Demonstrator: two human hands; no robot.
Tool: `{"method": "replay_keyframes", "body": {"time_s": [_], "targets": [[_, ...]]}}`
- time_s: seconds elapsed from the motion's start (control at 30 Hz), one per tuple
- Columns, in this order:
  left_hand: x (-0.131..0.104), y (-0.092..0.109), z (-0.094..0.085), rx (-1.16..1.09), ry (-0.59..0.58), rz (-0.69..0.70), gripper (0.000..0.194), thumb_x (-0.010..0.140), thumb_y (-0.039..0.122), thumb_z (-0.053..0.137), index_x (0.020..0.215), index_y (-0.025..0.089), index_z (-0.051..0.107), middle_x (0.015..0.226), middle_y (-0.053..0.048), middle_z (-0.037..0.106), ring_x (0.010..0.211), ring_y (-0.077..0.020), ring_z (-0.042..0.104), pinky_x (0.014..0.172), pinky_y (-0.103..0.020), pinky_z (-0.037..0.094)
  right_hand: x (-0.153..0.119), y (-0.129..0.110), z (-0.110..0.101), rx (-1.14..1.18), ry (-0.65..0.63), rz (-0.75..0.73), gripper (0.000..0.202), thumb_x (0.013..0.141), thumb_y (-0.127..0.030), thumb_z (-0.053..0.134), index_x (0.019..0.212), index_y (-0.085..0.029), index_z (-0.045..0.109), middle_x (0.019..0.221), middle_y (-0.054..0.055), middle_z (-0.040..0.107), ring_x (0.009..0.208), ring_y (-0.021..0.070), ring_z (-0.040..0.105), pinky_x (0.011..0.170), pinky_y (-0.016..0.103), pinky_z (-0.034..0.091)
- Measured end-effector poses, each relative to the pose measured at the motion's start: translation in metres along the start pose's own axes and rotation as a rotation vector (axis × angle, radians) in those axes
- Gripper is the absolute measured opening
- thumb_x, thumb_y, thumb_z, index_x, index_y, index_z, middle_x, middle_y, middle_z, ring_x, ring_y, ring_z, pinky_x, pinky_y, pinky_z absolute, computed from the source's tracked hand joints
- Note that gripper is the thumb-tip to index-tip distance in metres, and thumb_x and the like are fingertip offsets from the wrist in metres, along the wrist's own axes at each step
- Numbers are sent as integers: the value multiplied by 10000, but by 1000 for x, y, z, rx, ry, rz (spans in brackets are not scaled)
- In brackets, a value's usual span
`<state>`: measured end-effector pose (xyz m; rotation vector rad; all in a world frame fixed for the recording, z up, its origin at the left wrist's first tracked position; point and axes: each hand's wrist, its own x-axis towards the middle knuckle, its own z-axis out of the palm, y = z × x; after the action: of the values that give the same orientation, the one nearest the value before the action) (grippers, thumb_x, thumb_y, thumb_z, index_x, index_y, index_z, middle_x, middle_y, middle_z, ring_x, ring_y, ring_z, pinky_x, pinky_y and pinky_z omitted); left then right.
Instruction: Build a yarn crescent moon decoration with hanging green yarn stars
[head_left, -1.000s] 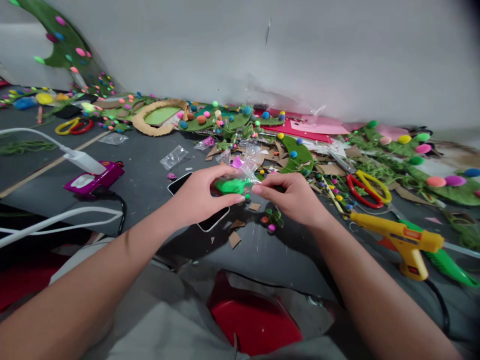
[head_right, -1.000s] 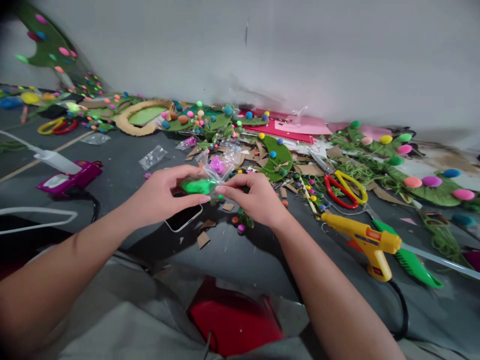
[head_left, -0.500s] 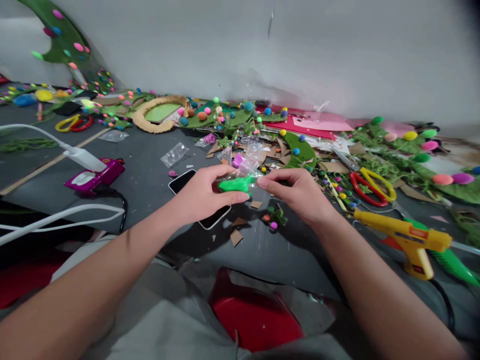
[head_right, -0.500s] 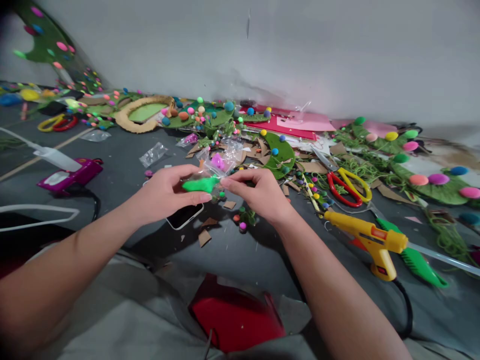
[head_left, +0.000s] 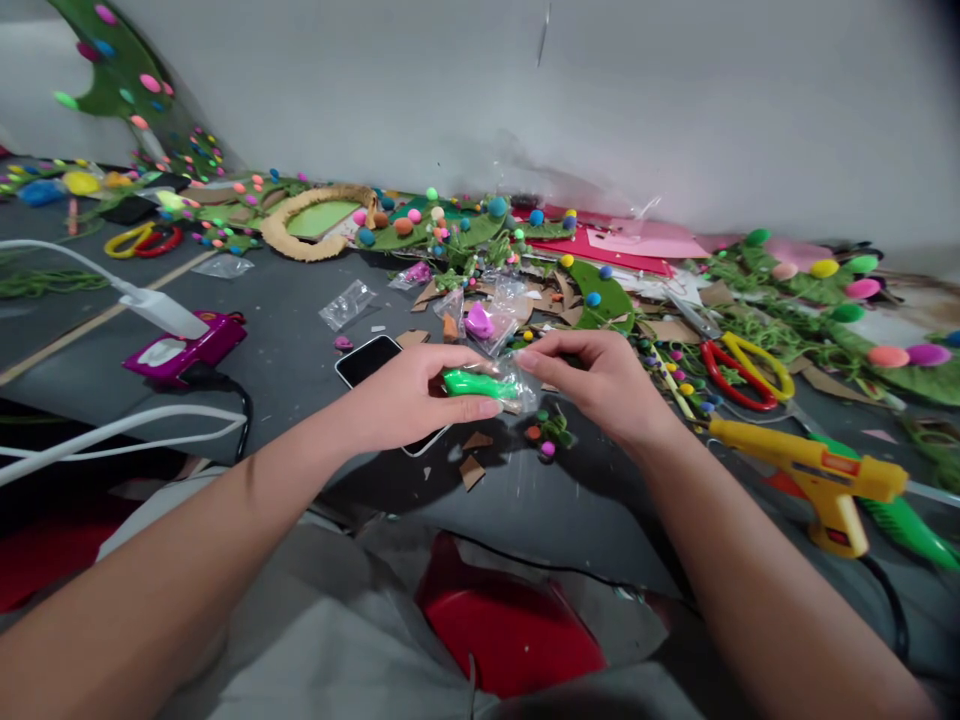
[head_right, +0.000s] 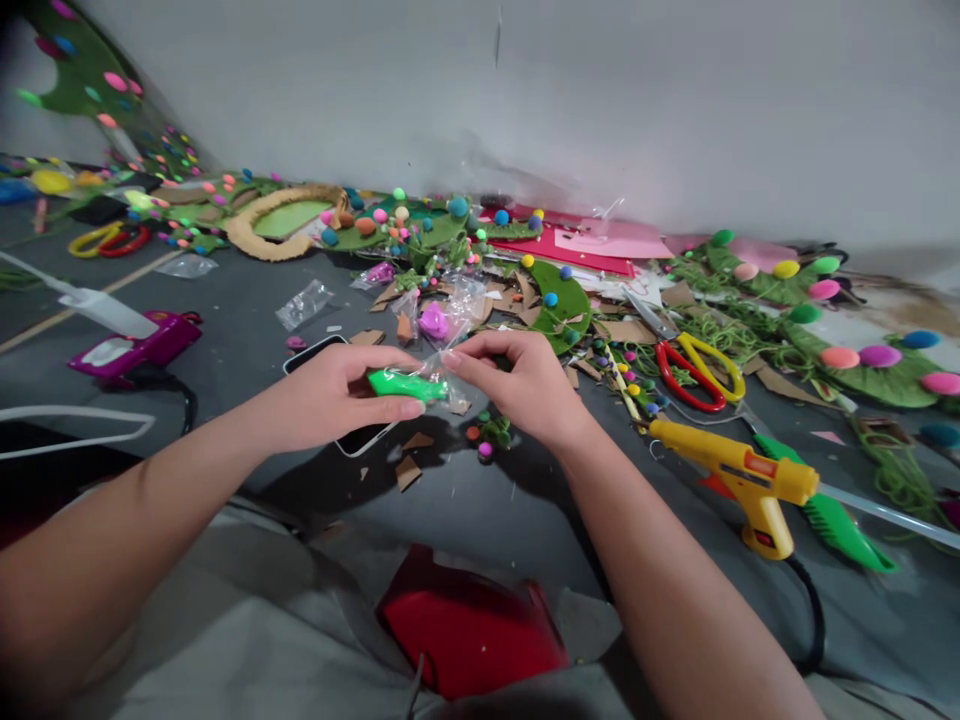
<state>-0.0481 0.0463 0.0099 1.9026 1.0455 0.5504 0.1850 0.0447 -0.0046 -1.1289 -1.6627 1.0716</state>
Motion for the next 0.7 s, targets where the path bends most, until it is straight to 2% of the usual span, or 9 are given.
{"method": "replay_keyframes", "body": {"time_s": [0.17, 0.37, 0.47, 0.7], "targets": [[2, -2, 1, -5, 88, -8, 412, 834, 519, 754, 1105, 209, 750, 893, -25, 710, 733, -155, 630, 631, -253, 480, 1, 1, 2, 49, 117, -14, 284, 810, -447, 787, 794, -166, 748, 734, 18, 642, 688, 131, 490, 633, 282, 373], [-1, 0, 1, -31, 20, -28, 358, 841, 487, 753, 1064, 207, 749, 782, 2, 681, 643, -125, 592, 553, -218, 439, 0, -1, 0, 64, -11, 40, 298, 844, -470, 749, 866, -174, 770, 765, 16, 651, 683, 119, 488, 627, 269, 372], [-2, 1, 0, -52, 4, -40, 338, 837, 482, 760, 1041, 213, 744, 730, 20, 659, 607, -113, 564, 517, -206, 404, 0, -3, -1, 23, -35, 45, 280, 835, -446, 763, 850, -167, 773, 766, 24, 668, 705, 129, 519, 660, 277, 392], [-1, -1, 3, -75, -5, -60, 292, 839, 449, 766, 1014, 217, 739, 766, 17, 694, 641, -120, 601, 548, -215, 425, 2, -3, 0, -100, 20, -13, 210, 846, -359, 741, 811, -152, 763, 744, 30, 681, 690, 132, 531, 664, 283, 410]]}}
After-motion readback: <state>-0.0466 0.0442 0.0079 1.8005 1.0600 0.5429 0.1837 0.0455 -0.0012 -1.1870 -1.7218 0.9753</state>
